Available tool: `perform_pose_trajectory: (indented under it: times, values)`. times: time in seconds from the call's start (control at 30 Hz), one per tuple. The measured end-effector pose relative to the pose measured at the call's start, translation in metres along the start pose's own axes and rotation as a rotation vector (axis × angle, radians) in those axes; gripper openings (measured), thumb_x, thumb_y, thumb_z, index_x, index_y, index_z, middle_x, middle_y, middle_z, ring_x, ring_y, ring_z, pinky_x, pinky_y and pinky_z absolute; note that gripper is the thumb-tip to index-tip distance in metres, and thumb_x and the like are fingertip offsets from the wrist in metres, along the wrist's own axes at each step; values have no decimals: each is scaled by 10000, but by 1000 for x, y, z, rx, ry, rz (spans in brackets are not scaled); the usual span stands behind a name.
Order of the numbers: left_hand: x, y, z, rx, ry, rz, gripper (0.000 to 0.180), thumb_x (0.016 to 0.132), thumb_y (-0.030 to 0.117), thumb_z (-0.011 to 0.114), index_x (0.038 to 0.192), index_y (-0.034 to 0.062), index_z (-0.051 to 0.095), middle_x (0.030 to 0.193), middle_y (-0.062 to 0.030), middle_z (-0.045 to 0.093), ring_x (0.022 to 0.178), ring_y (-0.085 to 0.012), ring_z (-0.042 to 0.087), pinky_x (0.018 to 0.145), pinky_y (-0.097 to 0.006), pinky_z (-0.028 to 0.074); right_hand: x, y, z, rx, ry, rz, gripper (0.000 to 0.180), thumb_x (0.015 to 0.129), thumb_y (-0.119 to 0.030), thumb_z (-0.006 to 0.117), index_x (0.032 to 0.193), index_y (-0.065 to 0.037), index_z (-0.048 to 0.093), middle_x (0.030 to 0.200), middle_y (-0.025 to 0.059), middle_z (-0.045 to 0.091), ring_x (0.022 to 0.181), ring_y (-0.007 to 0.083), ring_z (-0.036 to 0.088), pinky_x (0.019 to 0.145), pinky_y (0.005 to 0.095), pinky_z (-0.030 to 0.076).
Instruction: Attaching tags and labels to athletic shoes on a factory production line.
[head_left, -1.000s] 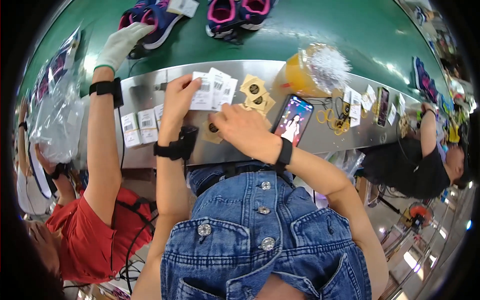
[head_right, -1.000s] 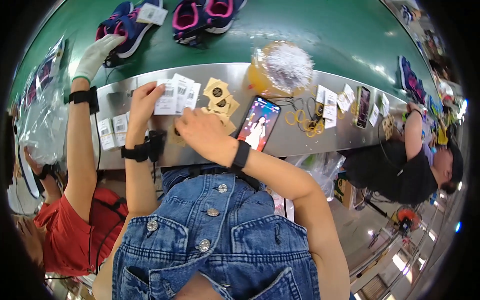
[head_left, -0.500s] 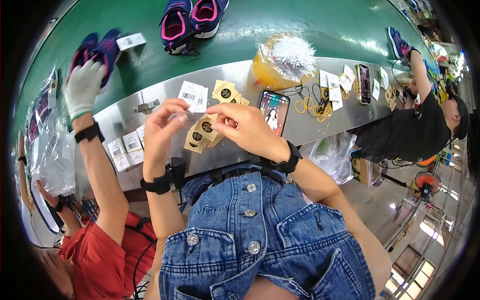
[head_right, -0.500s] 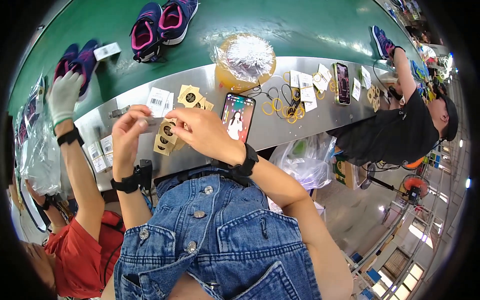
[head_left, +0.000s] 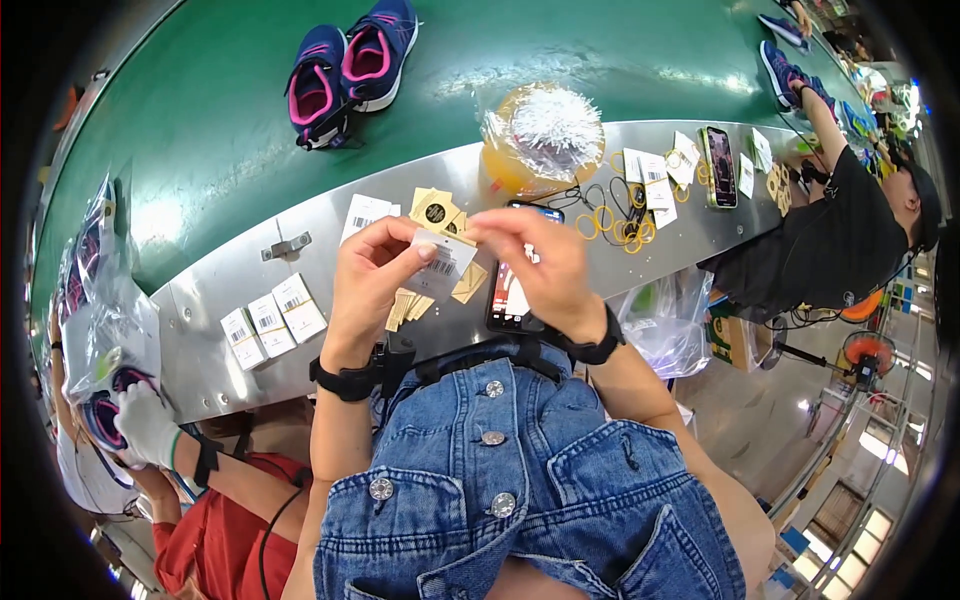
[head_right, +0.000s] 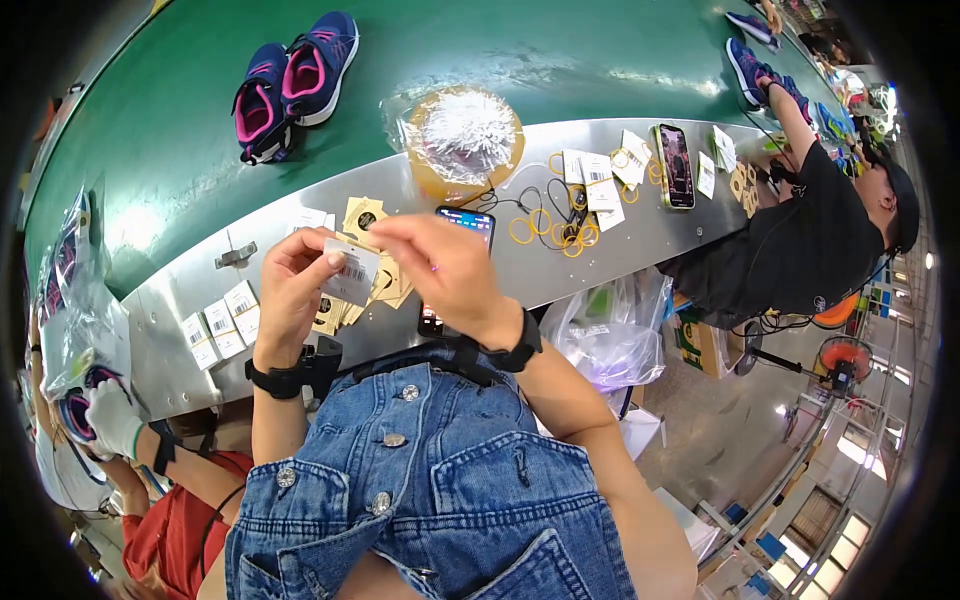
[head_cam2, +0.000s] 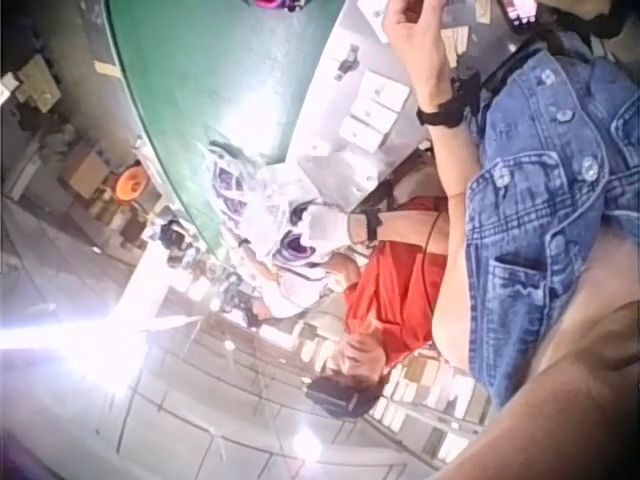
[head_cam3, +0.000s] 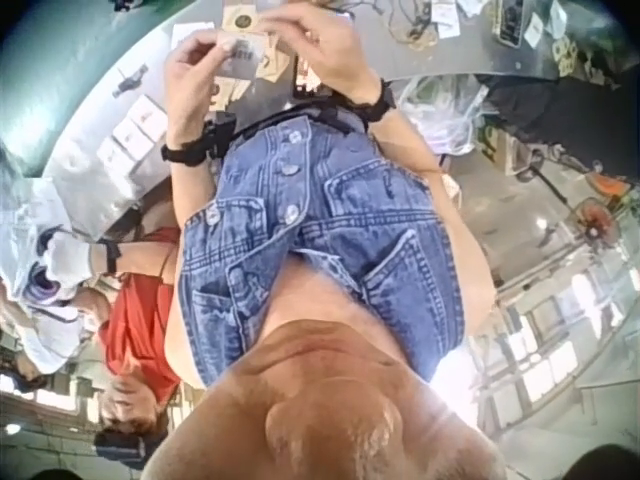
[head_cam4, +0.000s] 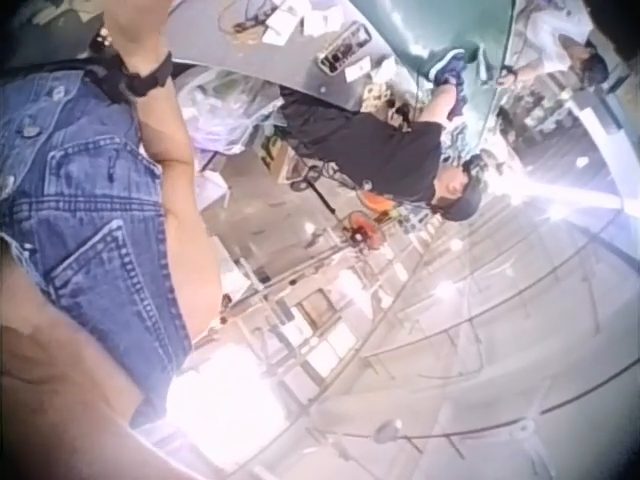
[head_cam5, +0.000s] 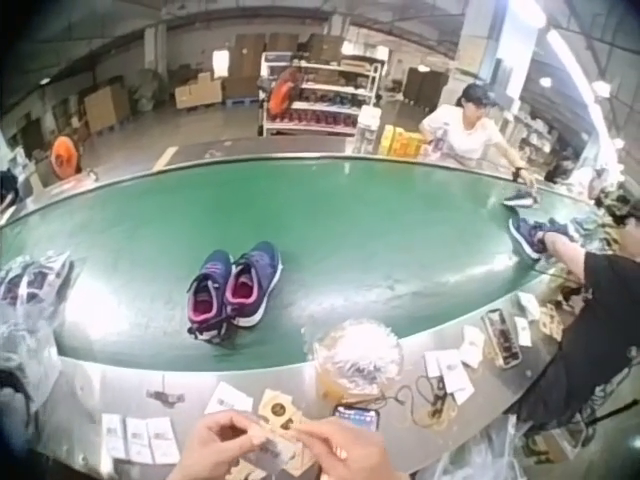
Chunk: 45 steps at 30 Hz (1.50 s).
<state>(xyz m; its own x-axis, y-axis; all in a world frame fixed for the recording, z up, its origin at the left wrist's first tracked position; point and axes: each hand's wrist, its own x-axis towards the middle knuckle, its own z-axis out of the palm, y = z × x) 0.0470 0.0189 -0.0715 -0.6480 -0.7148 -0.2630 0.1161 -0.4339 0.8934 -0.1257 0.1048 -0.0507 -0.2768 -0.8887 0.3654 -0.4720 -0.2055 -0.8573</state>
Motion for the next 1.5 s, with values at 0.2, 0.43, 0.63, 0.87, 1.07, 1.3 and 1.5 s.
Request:
perform_pose_trajectory:
  times: [0.2,0.43,0.63,0.87,1.07,1.3,1.5]
  values:
    - [16,16,30,-18,82,80,148,775,-21,664,917,-6,622,880,-51,632,789,-94,603,710,-215,482,29,20,-63,80,540,256,162,857,-61,594,1011,-22,624,792,-4,611,633,58,507,541,193,393]
    - [56,22,61,227,-245,388,100,783,-19,623,883,-12,621,1068,-76,623,823,-107,598,709,-221,493,37,36,-70,3,445,239,80,820,-70,642,879,-29,678,850,9,619,725,58,518,534,188,379]
    - [89,35,101,560,-413,403,86,757,-36,575,840,-15,588,1247,-109,558,875,-119,587,700,-246,491,40,-8,-83,-323,580,-158,37,851,-58,601,858,-22,595,863,65,670,737,128,585,577,221,445]
    - [78,31,102,547,-271,478,136,757,-40,591,890,-12,587,1111,-97,618,855,-113,588,715,-246,483,31,-55,-122,24,558,-531,152,932,-78,442,1050,7,487,647,101,556,585,184,557,578,284,484]
    - [52,29,90,102,12,248,129,806,11,650,929,-11,616,881,-37,637,773,-69,587,714,-199,468,22,-45,-87,49,300,357,235,917,-71,481,1147,-50,527,695,6,470,620,39,439,532,188,356]
    - [39,32,86,-72,37,188,163,808,53,675,941,11,589,856,-36,640,772,-72,596,701,-208,477,27,-36,-51,-198,169,145,327,769,-16,581,1091,-61,547,651,28,612,451,97,499,432,250,389]
    - [35,32,86,-52,60,170,135,812,55,672,912,5,596,847,-35,643,770,-71,602,672,-209,487,30,-39,-48,-316,136,116,326,717,-5,608,1033,-76,569,613,6,606,418,122,504,411,264,385]
